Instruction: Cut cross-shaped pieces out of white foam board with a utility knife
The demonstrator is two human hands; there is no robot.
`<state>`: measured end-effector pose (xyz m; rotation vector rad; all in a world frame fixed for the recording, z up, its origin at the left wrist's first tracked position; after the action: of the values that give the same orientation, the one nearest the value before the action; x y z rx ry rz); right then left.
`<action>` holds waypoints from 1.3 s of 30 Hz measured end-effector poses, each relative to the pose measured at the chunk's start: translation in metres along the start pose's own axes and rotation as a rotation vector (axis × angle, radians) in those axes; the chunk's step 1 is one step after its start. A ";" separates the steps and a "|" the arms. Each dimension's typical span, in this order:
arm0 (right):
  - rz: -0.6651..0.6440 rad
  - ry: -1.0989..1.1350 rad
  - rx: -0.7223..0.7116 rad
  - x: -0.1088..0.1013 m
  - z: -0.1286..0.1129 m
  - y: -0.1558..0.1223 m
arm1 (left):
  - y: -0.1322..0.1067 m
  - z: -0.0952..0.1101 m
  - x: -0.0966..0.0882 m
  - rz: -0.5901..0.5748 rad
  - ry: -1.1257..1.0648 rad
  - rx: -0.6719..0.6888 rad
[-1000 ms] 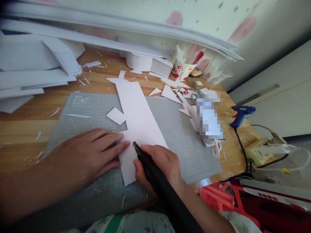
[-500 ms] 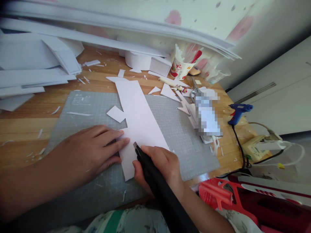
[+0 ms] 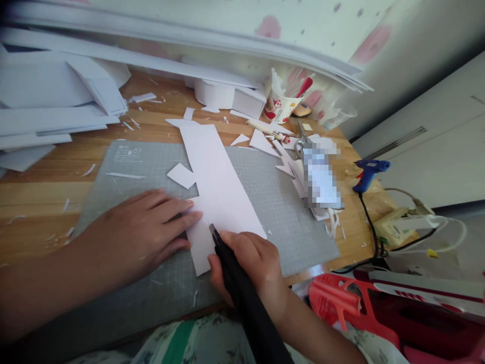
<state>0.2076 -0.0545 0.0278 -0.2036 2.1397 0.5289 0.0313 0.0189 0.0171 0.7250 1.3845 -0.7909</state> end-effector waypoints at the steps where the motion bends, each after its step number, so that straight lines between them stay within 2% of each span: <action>1: 0.002 0.000 -0.005 0.000 0.000 0.000 | 0.000 0.000 0.000 -0.001 -0.001 -0.004; 23: -0.032 -0.066 -0.106 -0.007 -0.012 -0.015 | -0.001 -0.001 -0.002 0.041 0.024 0.011; 39: -0.014 -0.055 -0.204 -0.009 -0.018 -0.039 | 0.000 -0.002 -0.002 0.060 0.074 0.009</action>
<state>0.2127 -0.0977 0.0323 -0.3143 2.0291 0.7371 0.0301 0.0206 0.0192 0.8065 1.4193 -0.7297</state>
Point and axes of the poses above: each hand's wrist, its own y-axis towards the middle knuckle, its own x-axis out of the palm, z = x × y, the point moved 4 cm from there along y, towards the middle knuckle, and after that the axes turned 13 degrees about -z, right-handed, at the moved point
